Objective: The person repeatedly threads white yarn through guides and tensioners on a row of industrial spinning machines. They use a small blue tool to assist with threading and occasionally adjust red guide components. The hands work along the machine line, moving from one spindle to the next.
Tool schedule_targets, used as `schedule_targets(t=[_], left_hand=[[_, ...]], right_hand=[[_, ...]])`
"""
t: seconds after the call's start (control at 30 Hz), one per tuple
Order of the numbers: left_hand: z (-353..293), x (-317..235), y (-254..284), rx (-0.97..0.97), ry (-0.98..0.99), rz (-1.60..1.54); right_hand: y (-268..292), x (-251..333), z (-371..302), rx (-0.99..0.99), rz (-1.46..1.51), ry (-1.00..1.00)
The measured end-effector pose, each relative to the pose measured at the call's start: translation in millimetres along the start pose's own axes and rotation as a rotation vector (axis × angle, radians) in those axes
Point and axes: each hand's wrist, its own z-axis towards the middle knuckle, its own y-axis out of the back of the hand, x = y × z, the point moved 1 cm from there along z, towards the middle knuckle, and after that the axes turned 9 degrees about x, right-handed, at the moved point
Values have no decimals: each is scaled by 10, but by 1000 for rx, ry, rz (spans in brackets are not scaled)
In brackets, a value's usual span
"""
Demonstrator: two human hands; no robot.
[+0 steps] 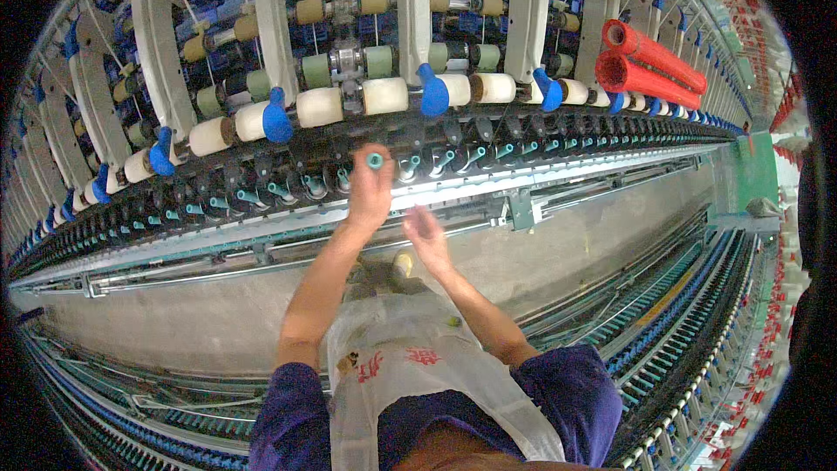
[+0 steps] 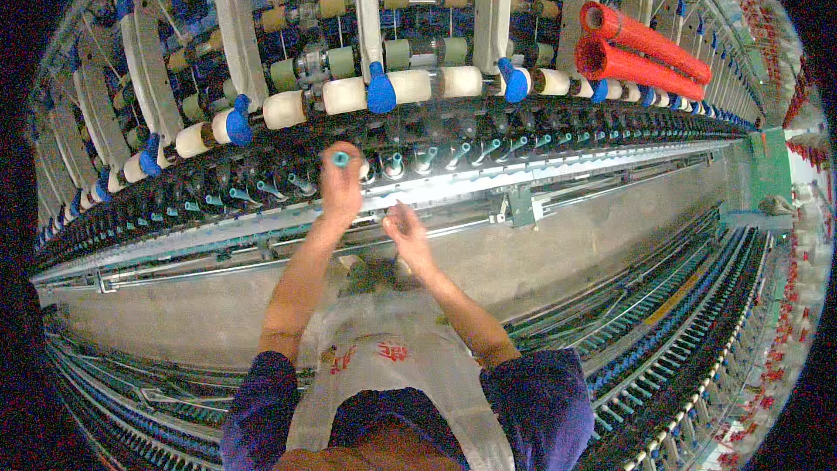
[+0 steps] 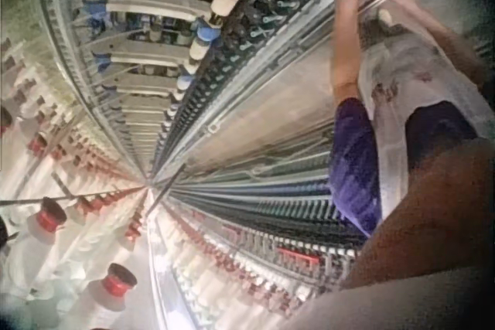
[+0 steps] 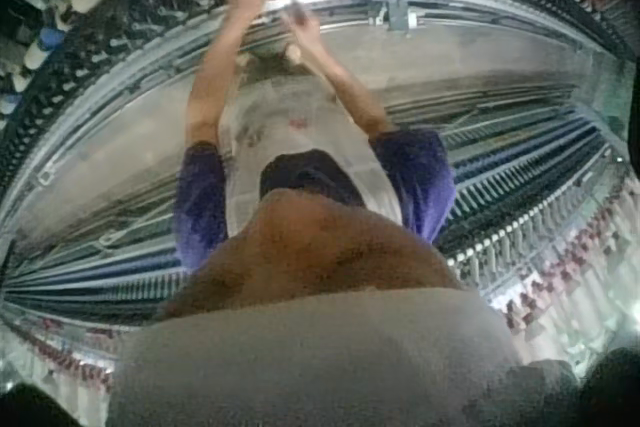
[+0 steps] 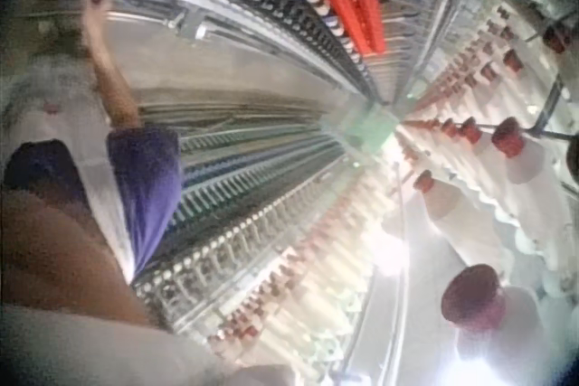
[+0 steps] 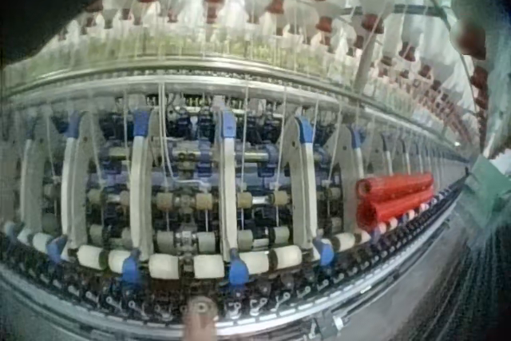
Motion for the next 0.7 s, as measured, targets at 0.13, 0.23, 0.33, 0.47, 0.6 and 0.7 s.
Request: schedule_targets(t=[0.13,0.23,0.33,0.47,0.6,0.7], left_hand=[[-11,-664,497,-6,66,-1131],[-131,-917,647,172,169,-1219],[-289,-1007,678,322,175,-1160],[-412,-1058,723,229,154,-1039],[-450,-1121,803,166,191,-854],[-474,-1123,837,205,185,-812]], right_hand=[[-78,1239,-357,54,-350,334],[-216,1718,-517,120,-10,183],[-335,1923,-568,220,196,7],[-433,2095,-480,100,-218,269],[-524,2242,-312,249,-291,374],[-616,2272,-199,326,-76,229]])
